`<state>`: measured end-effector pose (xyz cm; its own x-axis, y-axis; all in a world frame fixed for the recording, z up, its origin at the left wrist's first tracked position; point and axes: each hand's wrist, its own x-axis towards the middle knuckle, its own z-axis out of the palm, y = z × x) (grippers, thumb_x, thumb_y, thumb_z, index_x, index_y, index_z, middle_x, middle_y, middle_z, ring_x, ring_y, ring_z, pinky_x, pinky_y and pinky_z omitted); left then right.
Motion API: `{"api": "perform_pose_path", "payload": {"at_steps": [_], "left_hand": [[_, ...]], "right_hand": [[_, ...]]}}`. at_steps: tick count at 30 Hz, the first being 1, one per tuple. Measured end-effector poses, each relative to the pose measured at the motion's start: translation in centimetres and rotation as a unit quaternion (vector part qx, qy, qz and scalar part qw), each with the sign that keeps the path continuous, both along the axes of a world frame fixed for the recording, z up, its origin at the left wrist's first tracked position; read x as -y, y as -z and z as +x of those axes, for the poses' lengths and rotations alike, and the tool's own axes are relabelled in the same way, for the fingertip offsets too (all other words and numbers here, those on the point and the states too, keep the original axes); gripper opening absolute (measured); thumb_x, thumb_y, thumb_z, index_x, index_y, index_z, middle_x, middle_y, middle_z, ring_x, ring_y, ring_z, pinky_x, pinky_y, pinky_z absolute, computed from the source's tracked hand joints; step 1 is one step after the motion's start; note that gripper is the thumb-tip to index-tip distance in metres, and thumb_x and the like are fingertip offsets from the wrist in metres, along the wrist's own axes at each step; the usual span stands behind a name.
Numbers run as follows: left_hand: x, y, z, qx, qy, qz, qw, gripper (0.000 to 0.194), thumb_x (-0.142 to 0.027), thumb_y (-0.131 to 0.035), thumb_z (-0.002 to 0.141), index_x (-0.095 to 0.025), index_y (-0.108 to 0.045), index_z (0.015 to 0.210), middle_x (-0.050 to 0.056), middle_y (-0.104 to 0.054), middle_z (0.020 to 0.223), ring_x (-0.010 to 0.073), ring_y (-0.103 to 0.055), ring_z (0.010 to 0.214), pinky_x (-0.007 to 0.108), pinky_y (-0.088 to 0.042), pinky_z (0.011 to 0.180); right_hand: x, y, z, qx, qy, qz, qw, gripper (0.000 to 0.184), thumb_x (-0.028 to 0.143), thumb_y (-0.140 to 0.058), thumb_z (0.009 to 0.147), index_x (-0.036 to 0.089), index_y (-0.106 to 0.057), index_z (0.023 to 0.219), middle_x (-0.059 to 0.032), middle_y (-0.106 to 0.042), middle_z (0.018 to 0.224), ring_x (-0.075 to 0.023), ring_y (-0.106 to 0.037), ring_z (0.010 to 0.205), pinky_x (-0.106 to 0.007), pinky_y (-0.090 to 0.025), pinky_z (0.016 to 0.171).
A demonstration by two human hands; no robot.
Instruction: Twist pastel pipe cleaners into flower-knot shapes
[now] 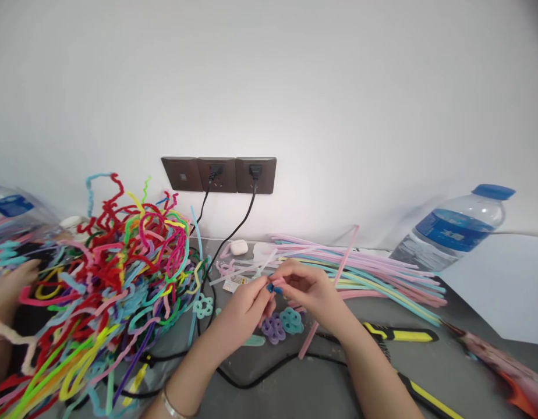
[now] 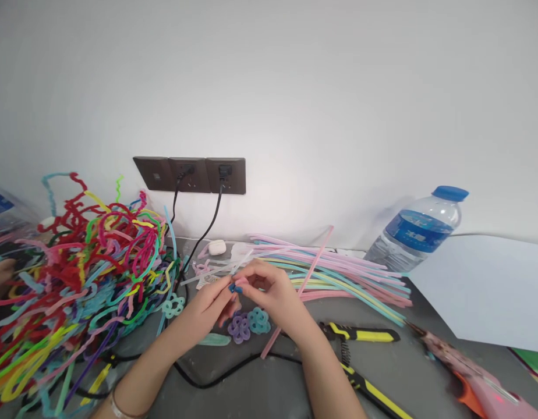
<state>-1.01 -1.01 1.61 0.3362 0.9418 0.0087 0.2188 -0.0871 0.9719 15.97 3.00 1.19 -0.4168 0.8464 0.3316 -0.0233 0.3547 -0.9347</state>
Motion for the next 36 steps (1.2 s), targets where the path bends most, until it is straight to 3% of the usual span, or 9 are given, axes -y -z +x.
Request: {"api": "perform_pose_path", "payload": {"at_steps": [5,12,16,20,23,25,27,31,36], "left_hand": [[0.1,-0.5,-0.8,-0.172,0.033,0.155,0.972,0.024,-0.025,-0.039,0.097,-0.021,-0.057,0.082,-0.002,-0.052,0.063,0.0156,-0.046,0.057,0.027,-0.028,0.055],[0.1,-0.6,-1.1,-0.302,0.041,0.201,0.931,0.026,-0.023,-0.035,0.098,-0.021,-0.057,0.085,0.001,-0.056,0.062,0.0187,-0.051,0.057,0.029,-0.024,0.055],[0.0,-0.5,-0.8,-0.29,0.02,0.196,0.937,0.025,-0.023,-0.033,0.096,-0.021,-0.05,0.078,-0.001,-0.048,0.06,0.0173,-0.048,0.056,0.029,-0.023,0.055],[-0.1,-0.4,-0.5,-0.195,-0.004,0.158,0.968,0.031,-0.024,-0.034,0.094,-0.022,-0.036,0.064,-0.005,-0.036,0.054,0.0136,-0.038,0.051,0.027,-0.024,0.054],[0.0,-0.6,-0.3,-0.106,0.007,0.106,0.989,0.037,-0.029,-0.031,0.097,-0.022,-0.034,0.061,-0.004,-0.041,0.053,0.0126,-0.041,0.051,0.026,-0.03,0.055],[0.0,-0.7,-0.2,-0.109,0.02,0.101,0.989,0.037,-0.03,-0.029,0.099,-0.021,-0.039,0.065,-0.003,-0.047,0.055,0.0131,-0.046,0.053,0.025,-0.033,0.057],[0.0,-0.6,-0.3,-0.183,0.018,0.136,0.974,0.031,-0.027,-0.03,0.098,-0.021,-0.044,0.071,-0.002,-0.051,0.058,0.015,-0.05,0.055,0.027,-0.032,0.057],[-0.1,-0.1,-0.5,-0.369,0.005,0.204,0.907,0.023,-0.021,-0.031,0.096,-0.019,-0.054,0.091,0.002,-0.059,0.064,0.0212,-0.058,0.06,0.029,-0.028,0.054],[0.0,0.3,-0.3,-0.454,0.011,0.211,0.865,0.024,-0.026,-0.035,0.096,-0.018,-0.057,0.097,0.006,-0.067,0.072,0.0249,-0.064,0.065,0.031,-0.031,0.055]], "right_hand": [[0.0,0.1,0.3,-0.02,-0.016,-0.092,0.995,0.026,0.045,-0.07,0.082,0.019,-0.069,0.079,-0.0028,-0.063,0.071,-0.0142,-0.055,0.059,-0.026,-0.048,0.051],[0.1,0.0,0.4,-0.029,-0.034,-0.111,0.993,0.023,0.041,-0.071,0.082,0.018,-0.07,0.08,-0.0023,-0.062,0.073,-0.0137,-0.054,0.062,-0.026,-0.047,0.054],[0.2,-0.2,-0.1,-0.051,-0.028,-0.102,0.993,0.02,0.038,-0.071,0.082,0.018,-0.068,0.079,-0.0016,-0.059,0.076,-0.0136,-0.054,0.064,-0.027,-0.048,0.058],[0.4,-0.5,-0.6,-0.074,-0.019,-0.099,0.992,0.018,0.035,-0.07,0.082,0.018,-0.066,0.078,-0.0022,-0.059,0.078,-0.0141,-0.055,0.069,-0.026,-0.049,0.062],[0.5,-0.5,-0.8,-0.095,-0.006,-0.102,0.99,0.019,0.035,-0.071,0.081,0.018,-0.066,0.077,-0.0026,-0.06,0.078,-0.014,-0.055,0.068,-0.026,-0.048,0.062],[0.4,-0.3,-0.8,-0.102,0.005,-0.106,0.989,0.018,0.034,-0.071,0.081,0.018,-0.065,0.079,-0.002,-0.06,0.076,-0.0137,-0.056,0.068,-0.026,-0.047,0.063],[0.3,0.0,-0.9,-0.094,0.011,-0.113,0.989,0.017,0.034,-0.071,0.081,0.018,-0.065,0.079,-0.0015,-0.06,0.074,-0.0134,-0.056,0.067,-0.025,-0.047,0.063],[0.1,0.6,-0.9,-0.059,0.037,-0.11,0.991,0.019,0.034,-0.072,0.079,0.017,-0.066,0.078,-0.0017,-0.062,0.072,-0.0141,-0.057,0.066,-0.026,-0.046,0.062],[-0.2,1.1,-0.9,-0.041,0.057,-0.098,0.993,0.021,0.037,-0.072,0.078,0.017,-0.067,0.076,-0.0015,-0.062,0.068,-0.0151,-0.058,0.063,-0.027,-0.047,0.059]]}}
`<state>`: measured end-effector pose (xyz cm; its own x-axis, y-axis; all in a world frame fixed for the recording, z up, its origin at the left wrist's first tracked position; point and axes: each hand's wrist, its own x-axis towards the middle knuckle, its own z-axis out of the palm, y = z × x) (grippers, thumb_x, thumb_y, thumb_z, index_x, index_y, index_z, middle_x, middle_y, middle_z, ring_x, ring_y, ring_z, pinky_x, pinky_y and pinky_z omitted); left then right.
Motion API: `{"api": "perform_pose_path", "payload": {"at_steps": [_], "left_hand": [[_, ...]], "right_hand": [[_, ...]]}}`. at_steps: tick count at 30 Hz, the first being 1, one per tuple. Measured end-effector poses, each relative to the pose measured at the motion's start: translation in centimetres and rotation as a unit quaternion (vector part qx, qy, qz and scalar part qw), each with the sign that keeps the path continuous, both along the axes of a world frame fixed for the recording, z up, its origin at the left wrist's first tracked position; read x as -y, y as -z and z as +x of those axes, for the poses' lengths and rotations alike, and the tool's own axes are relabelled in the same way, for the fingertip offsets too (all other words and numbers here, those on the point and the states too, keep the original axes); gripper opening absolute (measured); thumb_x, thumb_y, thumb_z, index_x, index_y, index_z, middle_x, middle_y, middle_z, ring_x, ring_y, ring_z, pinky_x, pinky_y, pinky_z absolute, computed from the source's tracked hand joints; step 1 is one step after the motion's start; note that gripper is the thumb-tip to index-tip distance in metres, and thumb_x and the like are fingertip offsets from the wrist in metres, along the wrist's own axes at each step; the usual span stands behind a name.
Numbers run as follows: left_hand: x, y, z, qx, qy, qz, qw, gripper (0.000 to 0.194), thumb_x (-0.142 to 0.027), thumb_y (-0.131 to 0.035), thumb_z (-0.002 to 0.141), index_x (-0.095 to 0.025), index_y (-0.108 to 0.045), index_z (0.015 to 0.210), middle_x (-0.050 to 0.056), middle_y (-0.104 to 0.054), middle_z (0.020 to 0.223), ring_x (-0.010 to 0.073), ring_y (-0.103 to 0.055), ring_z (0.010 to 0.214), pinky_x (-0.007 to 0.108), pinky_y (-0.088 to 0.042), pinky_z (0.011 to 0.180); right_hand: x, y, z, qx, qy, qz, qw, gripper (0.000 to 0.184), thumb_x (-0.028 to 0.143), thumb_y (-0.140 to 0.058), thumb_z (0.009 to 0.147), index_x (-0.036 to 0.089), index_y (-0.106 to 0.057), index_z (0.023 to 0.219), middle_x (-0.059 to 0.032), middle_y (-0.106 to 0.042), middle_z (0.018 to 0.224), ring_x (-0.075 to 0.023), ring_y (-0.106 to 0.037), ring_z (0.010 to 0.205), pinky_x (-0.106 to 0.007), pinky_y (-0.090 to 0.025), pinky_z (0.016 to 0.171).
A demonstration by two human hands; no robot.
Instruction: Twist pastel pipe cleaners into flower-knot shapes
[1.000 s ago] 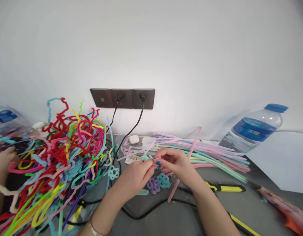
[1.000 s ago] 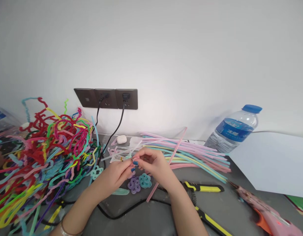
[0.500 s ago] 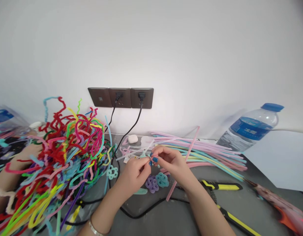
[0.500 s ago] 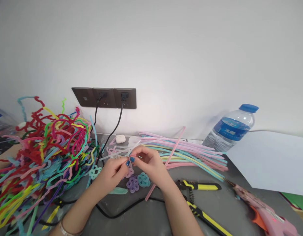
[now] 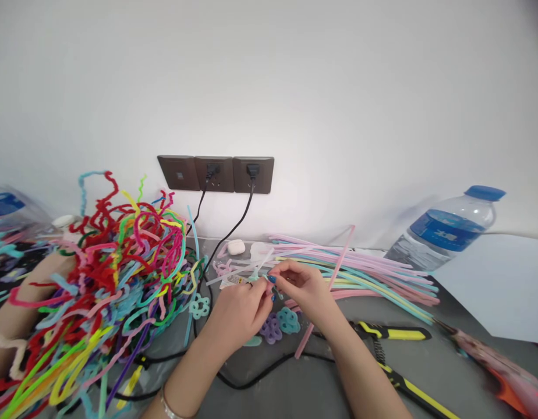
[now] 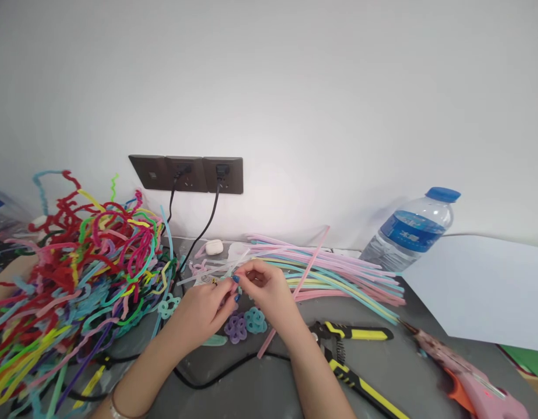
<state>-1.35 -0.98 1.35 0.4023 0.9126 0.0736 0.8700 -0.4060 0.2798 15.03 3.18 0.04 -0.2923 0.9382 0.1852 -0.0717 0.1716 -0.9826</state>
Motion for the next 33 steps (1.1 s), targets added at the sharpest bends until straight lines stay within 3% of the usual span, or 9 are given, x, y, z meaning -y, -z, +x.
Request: {"api": "perform_pose_path", "payload": {"at_steps": [4,12,17,20,24,27,33], "left_hand": [[0.1,0.0,0.0,0.032,-0.004,-0.013,0.999,0.03,-0.025,-0.03,0.098,-0.017,-0.058,0.097,0.007,-0.068,0.074,0.0246,-0.064,0.066,0.031,-0.034,0.057],[-0.6,0.2,-0.2,0.27,0.007,-0.068,0.961,0.032,-0.02,-0.034,0.098,-0.019,-0.057,0.076,0.001,-0.064,0.068,0.016,-0.061,0.065,0.026,-0.04,0.064],[-0.5,0.2,-0.4,0.151,-0.036,0.021,0.988,0.026,-0.016,-0.039,0.095,-0.017,-0.064,0.09,0.004,-0.067,0.073,0.0197,-0.062,0.067,0.027,-0.036,0.059],[-0.3,0.1,-0.5,0.069,-0.043,0.072,0.994,0.026,-0.016,-0.04,0.095,-0.018,-0.065,0.1,0.006,-0.069,0.077,0.0221,-0.065,0.068,0.028,-0.034,0.057],[-0.2,-0.1,-0.4,0.032,-0.043,0.11,0.992,0.025,-0.017,-0.04,0.096,-0.019,-0.065,0.098,0.005,-0.069,0.076,0.0216,-0.065,0.067,0.028,-0.032,0.055],[-0.1,-0.1,-0.4,0.046,-0.032,0.1,0.993,0.023,-0.016,-0.041,0.095,-0.019,-0.063,0.093,0.004,-0.067,0.073,0.0203,-0.063,0.067,0.027,-0.031,0.055],[0.1,-0.6,-0.1,0.118,-0.006,0.003,0.993,0.026,-0.019,-0.037,0.094,-0.02,-0.051,0.072,0.001,-0.057,0.064,0.0177,-0.055,0.064,0.027,-0.031,0.059]], "right_hand": [[0.0,0.2,0.0,-0.001,0.01,0.01,1.0,0.021,0.038,-0.073,0.078,0.018,-0.068,0.077,-0.0027,-0.064,0.071,-0.0161,-0.059,0.065,-0.028,-0.048,0.06],[0.1,-0.5,0.4,-0.049,-0.017,0.033,0.998,0.014,0.034,-0.073,0.08,0.02,-0.07,0.083,-0.0049,-0.064,0.084,-0.0181,-0.063,0.079,-0.03,-0.054,0.069],[0.1,-0.8,0.9,-0.038,-0.039,-0.018,0.998,0.023,0.037,-0.071,0.082,0.021,-0.069,0.099,-0.0068,-0.068,0.098,-0.0202,-0.065,0.091,-0.032,-0.055,0.079],[0.0,-0.7,1.1,-0.02,-0.04,-0.031,0.998,0.024,0.039,-0.072,0.081,0.02,-0.07,0.095,-0.0069,-0.071,0.095,-0.021,-0.066,0.091,-0.033,-0.054,0.081],[-0.1,-0.7,1.3,-0.008,-0.047,-0.053,0.997,0.022,0.038,-0.076,0.078,0.019,-0.07,0.088,-0.0059,-0.072,0.089,-0.0204,-0.066,0.086,-0.032,-0.054,0.079],[0.0,-1.2,1.5,0.003,-0.061,-0.058,0.996,0.019,0.036,-0.074,0.08,0.019,-0.07,0.088,-0.0051,-0.07,0.088,-0.0189,-0.064,0.085,-0.03,-0.052,0.078],[0.3,-1.8,2.1,-0.01,-0.124,-0.053,0.991,0.014,0.033,-0.067,0.086,0.019,-0.066,0.086,-0.0023,-0.062,0.083,-0.0158,-0.059,0.078,-0.027,-0.05,0.072]]}}
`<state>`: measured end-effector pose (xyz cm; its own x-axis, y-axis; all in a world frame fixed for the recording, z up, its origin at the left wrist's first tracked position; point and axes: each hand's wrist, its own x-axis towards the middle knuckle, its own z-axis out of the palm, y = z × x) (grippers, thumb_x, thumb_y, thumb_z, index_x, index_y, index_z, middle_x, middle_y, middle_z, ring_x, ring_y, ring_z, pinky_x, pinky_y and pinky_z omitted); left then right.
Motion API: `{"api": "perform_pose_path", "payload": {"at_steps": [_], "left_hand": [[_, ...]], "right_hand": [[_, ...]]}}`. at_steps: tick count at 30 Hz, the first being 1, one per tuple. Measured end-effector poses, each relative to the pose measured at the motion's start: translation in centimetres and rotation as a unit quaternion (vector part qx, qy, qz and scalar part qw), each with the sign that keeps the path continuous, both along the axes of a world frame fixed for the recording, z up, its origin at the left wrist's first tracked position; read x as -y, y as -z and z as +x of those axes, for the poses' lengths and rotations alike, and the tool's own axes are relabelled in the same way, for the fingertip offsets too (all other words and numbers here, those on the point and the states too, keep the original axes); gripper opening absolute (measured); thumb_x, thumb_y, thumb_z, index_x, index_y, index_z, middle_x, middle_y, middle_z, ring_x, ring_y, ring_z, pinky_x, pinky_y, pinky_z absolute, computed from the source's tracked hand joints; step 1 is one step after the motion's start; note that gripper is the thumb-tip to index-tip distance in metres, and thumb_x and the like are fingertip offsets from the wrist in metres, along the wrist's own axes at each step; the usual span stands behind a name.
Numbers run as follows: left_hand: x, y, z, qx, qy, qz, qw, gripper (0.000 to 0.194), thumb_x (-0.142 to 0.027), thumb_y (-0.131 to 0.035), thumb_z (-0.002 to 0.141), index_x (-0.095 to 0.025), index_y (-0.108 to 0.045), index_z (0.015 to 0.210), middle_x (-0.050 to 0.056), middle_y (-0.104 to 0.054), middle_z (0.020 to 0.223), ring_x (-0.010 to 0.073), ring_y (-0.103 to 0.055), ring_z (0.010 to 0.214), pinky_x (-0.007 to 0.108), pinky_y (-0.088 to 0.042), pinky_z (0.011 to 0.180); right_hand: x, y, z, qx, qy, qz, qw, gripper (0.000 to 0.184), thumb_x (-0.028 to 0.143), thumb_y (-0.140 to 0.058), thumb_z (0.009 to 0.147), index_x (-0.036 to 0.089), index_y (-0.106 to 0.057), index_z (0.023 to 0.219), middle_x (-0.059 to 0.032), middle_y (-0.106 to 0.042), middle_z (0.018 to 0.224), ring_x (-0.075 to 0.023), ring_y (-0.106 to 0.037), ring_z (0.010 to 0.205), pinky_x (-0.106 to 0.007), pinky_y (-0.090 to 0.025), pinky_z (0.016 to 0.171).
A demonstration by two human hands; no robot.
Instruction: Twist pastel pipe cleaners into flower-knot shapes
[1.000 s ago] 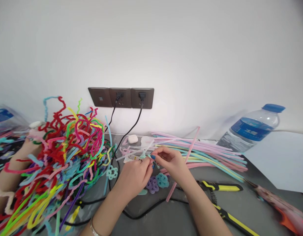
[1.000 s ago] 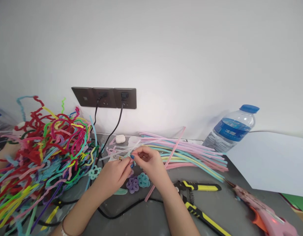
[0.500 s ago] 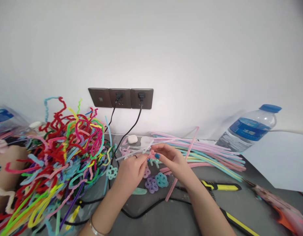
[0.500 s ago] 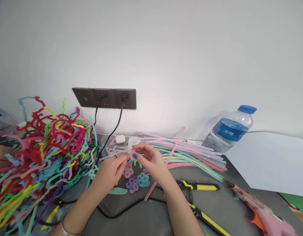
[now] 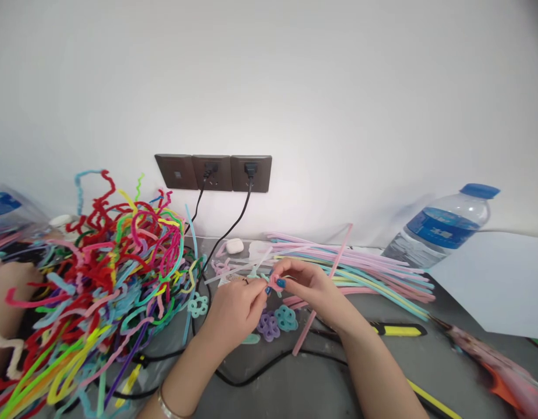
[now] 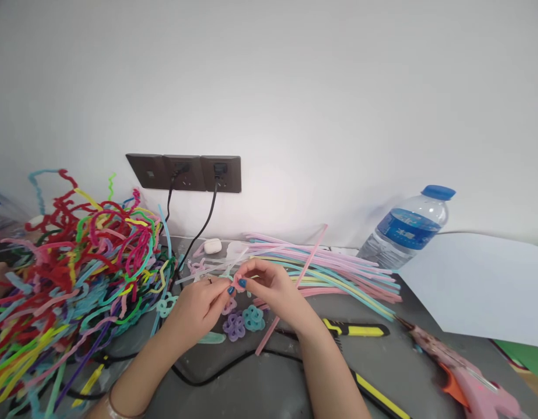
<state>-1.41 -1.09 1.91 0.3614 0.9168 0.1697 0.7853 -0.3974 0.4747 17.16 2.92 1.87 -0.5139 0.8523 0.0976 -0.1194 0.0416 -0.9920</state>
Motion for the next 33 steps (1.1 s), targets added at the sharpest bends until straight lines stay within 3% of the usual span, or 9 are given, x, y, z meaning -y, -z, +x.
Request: {"api": "perform_pose_path", "payload": {"at_steps": [4,7,13,17,24,26,30,33], "left_hand": [[0.1,-0.4,0.2,0.074,0.023,-0.082,0.994,0.03,-0.022,-0.036,0.093,-0.02,-0.043,0.064,-0.002,-0.047,0.058,0.0158,-0.047,0.059,0.028,-0.028,0.059],[0.1,-0.6,0.1,0.181,0.041,-0.174,0.967,0.033,-0.025,-0.037,0.091,-0.02,-0.039,0.058,-0.003,-0.039,0.053,0.0136,-0.039,0.055,0.028,-0.026,0.057],[-0.1,-0.8,0.0,0.372,0.062,-0.344,0.86,0.031,-0.032,-0.043,0.082,-0.019,-0.043,0.054,-0.003,-0.037,0.055,0.0112,-0.029,0.052,0.028,-0.02,0.051],[-0.2,-0.7,0.4,0.449,0.063,-0.377,0.808,0.031,-0.032,-0.047,0.077,-0.019,-0.04,0.049,-0.004,-0.033,0.051,0.0096,-0.024,0.049,0.028,-0.016,0.05],[-0.4,0.2,0.2,0.54,0.092,-0.47,0.692,0.034,-0.031,-0.043,0.083,-0.02,-0.039,0.052,-0.007,-0.024,0.043,0.009,-0.019,0.044,0.029,-0.016,0.049],[-0.4,0.3,0.4,0.537,0.08,-0.465,0.699,0.033,-0.034,-0.044,0.084,-0.02,-0.04,0.054,-0.007,-0.024,0.045,0.0089,-0.02,0.045,0.028,-0.018,0.05],[-0.4,0.4,1.3,0.495,0.044,-0.39,0.775,0.038,-0.047,-0.052,0.084,-0.017,-0.047,0.062,-0.005,-0.037,0.056,0.0077,-0.03,0.048,0.026,-0.018,0.051],[-0.6,0.9,1.9,0.488,0.004,-0.333,0.807,0.04,-0.055,-0.052,0.083,-0.018,-0.05,0.068,-0.005,-0.04,0.053,0.0085,-0.034,0.047,0.026,-0.019,0.05]], "right_hand": [[0.1,0.0,0.1,0.041,-0.006,-0.009,0.999,0.015,0.034,-0.066,0.086,0.019,-0.064,0.085,-0.0019,-0.059,0.08,-0.0155,-0.056,0.074,-0.028,-0.048,0.068],[0.2,-0.2,0.0,0.035,0.002,0.022,0.999,0.017,0.036,-0.067,0.085,0.019,-0.065,0.083,-0.0022,-0.057,0.081,-0.0157,-0.054,0.072,-0.027,-0.047,0.065],[0.6,-0.7,-0.6,-0.033,-0.005,0.052,0.998,0.02,0.038,-0.066,0.087,0.019,-0.064,0.08,-0.0012,-0.056,0.073,-0.0147,-0.052,0.067,-0.027,-0.044,0.063],[0.8,-0.5,-0.8,-0.059,-0.003,0.025,0.998,0.021,0.037,-0.067,0.087,0.019,-0.063,0.08,0.0005,-0.053,0.07,-0.0128,-0.05,0.062,-0.025,-0.042,0.059],[0.6,0.2,-1.4,-0.051,0.011,0.032,0.998,0.024,0.041,-0.064,0.088,0.018,-0.062,0.08,0.0005,-0.053,0.068,-0.0128,-0.049,0.062,-0.025,-0.041,0.061],[0.4,0.6,-1.5,-0.035,0.031,0.021,0.999,0.027,0.044,-0.065,0.087,0.018,-0.062,0.078,0.0002,-0.055,0.068,-0.0133,-0.05,0.063,-0.025,-0.042,0.061],[-0.1,1.2,-1.3,-0.046,0.099,-0.025,0.994,0.032,0.05,-0.062,0.087,0.019,-0.068,0.088,-0.004,-0.064,0.08,-0.0166,-0.059,0.075,-0.029,-0.049,0.073],[-0.2,1.2,-1.1,-0.074,0.107,-0.039,0.991,0.036,0.053,-0.063,0.085,0.021,-0.069,0.099,-0.0066,-0.069,0.09,-0.0199,-0.064,0.083,-0.034,-0.052,0.081]]}}
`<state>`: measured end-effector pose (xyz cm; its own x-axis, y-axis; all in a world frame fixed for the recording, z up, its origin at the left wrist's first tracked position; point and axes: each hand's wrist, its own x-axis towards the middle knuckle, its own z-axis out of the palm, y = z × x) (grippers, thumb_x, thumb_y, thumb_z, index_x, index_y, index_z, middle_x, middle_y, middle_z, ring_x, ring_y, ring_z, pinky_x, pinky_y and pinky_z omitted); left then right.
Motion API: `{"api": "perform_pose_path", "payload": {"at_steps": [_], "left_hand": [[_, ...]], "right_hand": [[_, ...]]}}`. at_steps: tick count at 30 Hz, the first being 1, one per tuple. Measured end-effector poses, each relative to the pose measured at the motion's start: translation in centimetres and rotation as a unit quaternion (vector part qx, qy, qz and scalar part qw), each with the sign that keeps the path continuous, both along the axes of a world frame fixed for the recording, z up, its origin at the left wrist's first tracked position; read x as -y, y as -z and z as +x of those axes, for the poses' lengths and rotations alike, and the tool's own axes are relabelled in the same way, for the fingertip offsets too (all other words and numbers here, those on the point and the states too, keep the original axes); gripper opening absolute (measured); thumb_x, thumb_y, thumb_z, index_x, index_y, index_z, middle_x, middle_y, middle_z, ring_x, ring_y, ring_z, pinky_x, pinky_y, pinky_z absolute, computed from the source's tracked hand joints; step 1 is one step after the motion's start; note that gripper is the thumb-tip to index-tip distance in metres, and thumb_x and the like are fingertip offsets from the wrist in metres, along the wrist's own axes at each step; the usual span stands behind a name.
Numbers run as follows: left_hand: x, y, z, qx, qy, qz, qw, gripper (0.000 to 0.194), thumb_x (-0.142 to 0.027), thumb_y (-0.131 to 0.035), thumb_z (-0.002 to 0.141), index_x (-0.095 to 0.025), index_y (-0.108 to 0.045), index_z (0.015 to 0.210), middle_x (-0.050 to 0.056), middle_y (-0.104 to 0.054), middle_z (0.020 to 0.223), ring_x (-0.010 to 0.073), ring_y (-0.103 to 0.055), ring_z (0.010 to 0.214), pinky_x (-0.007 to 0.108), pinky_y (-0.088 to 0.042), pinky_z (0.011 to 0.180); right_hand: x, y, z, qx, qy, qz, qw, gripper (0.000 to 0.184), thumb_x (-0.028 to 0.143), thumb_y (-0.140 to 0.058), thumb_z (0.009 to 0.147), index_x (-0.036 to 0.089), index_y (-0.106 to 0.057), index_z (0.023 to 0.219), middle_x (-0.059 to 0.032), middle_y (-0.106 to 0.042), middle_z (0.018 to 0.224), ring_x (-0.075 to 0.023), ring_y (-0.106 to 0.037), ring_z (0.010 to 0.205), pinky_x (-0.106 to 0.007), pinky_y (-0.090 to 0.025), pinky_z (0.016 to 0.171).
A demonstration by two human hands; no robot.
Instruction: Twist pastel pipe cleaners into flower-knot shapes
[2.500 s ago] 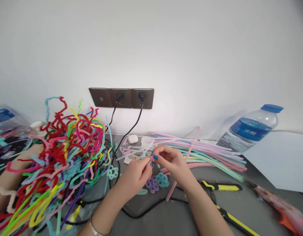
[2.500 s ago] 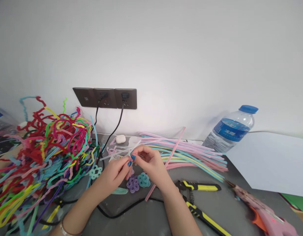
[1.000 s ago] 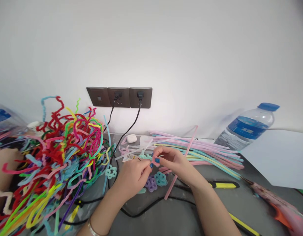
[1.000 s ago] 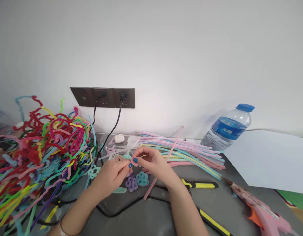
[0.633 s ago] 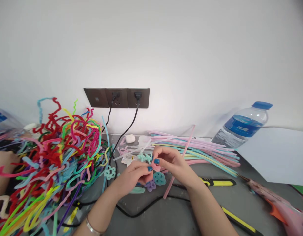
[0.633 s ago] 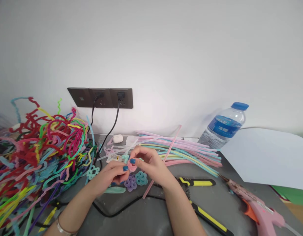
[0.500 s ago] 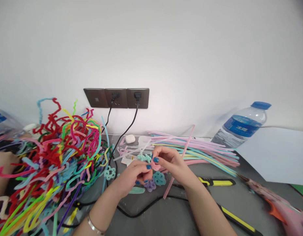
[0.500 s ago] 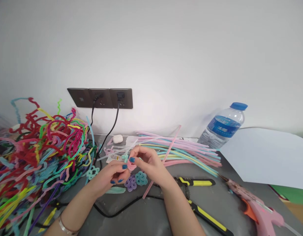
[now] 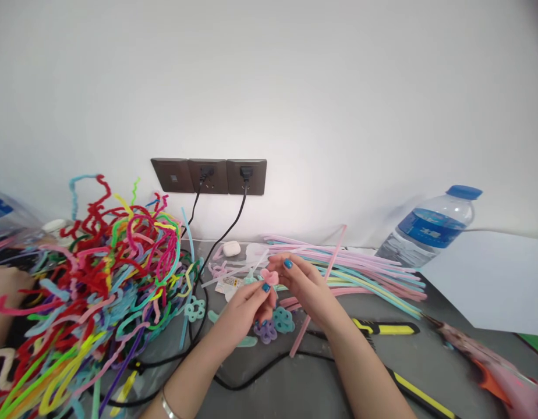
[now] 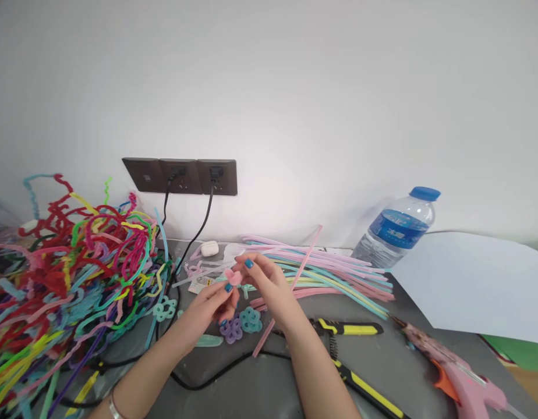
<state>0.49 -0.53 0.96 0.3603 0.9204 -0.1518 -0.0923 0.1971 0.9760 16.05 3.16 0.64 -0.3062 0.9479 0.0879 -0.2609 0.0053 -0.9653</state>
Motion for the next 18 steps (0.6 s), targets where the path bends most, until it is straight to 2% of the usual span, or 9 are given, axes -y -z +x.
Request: {"api": "perform_pose_path", "payload": {"at_steps": [4,7,10,15,18], "left_hand": [[-0.17,0.63,0.06,-0.015,-0.045,0.021,0.999,0.042,-0.057,-0.05,0.084,-0.018,-0.053,0.071,-0.006,-0.041,0.048,0.009,-0.033,0.044,0.025,-0.021,0.048],[-0.03,0.81,-0.04,-0.044,-0.037,0.053,0.997,0.041,-0.054,-0.045,0.089,-0.017,-0.056,0.074,-0.005,-0.045,0.048,0.01,-0.036,0.044,0.025,-0.025,0.049],[0.24,0.91,-0.09,-0.112,-0.041,0.104,0.987,0.041,-0.047,-0.04,0.094,-0.018,-0.054,0.069,-0.002,-0.051,0.049,0.0117,-0.042,0.046,0.026,-0.031,0.052],[0.46,0.61,-0.22,-0.224,-0.055,0.171,0.958,0.043,-0.037,-0.035,0.097,-0.019,-0.051,0.061,0.001,-0.059,0.053,0.0147,-0.051,0.052,0.027,-0.037,0.059],[0.26,0.15,-0.64,-0.252,-0.031,0.18,0.95,0.033,-0.034,-0.045,0.092,-0.019,-0.057,0.066,0.002,-0.064,0.06,0.016,-0.055,0.056,0.026,-0.038,0.056]], "right_hand": [[0.14,-0.44,-0.21,0.034,-0.022,0.022,0.999,0.03,0.047,-0.075,0.077,0.021,-0.071,0.092,-0.0066,-0.072,0.094,-0.0227,-0.066,0.091,-0.036,-0.052,0.084],[0.18,-0.52,-0.53,0.029,-0.015,0.011,0.999,0.027,0.045,-0.074,0.078,0.02,-0.07,0.087,-0.0045,-0.071,0.084,-0.0181,-0.064,0.075,-0.032,-0.053,0.073],[0.15,-0.37,-0.67,0.008,-0.025,-0.009,1.0,0.027,0.044,-0.075,0.077,0.018,-0.069,0.084,-0.0026,-0.068,0.079,-0.0121,-0.057,0.06,-0.027,-0.05,0.061],[0.11,0.0,-0.75,0.025,-0.016,0.003,1.0,0.028,0.043,-0.077,0.075,0.019,-0.069,0.084,-0.0038,-0.069,0.08,-0.0146,-0.061,0.067,-0.027,-0.052,0.062],[0.02,0.13,-0.71,0.043,-0.005,0.019,0.999,0.027,0.044,-0.074,0.078,0.019,-0.069,0.084,-0.0036,-0.069,0.077,-0.0159,-0.063,0.068,-0.028,-0.052,0.063]]}}
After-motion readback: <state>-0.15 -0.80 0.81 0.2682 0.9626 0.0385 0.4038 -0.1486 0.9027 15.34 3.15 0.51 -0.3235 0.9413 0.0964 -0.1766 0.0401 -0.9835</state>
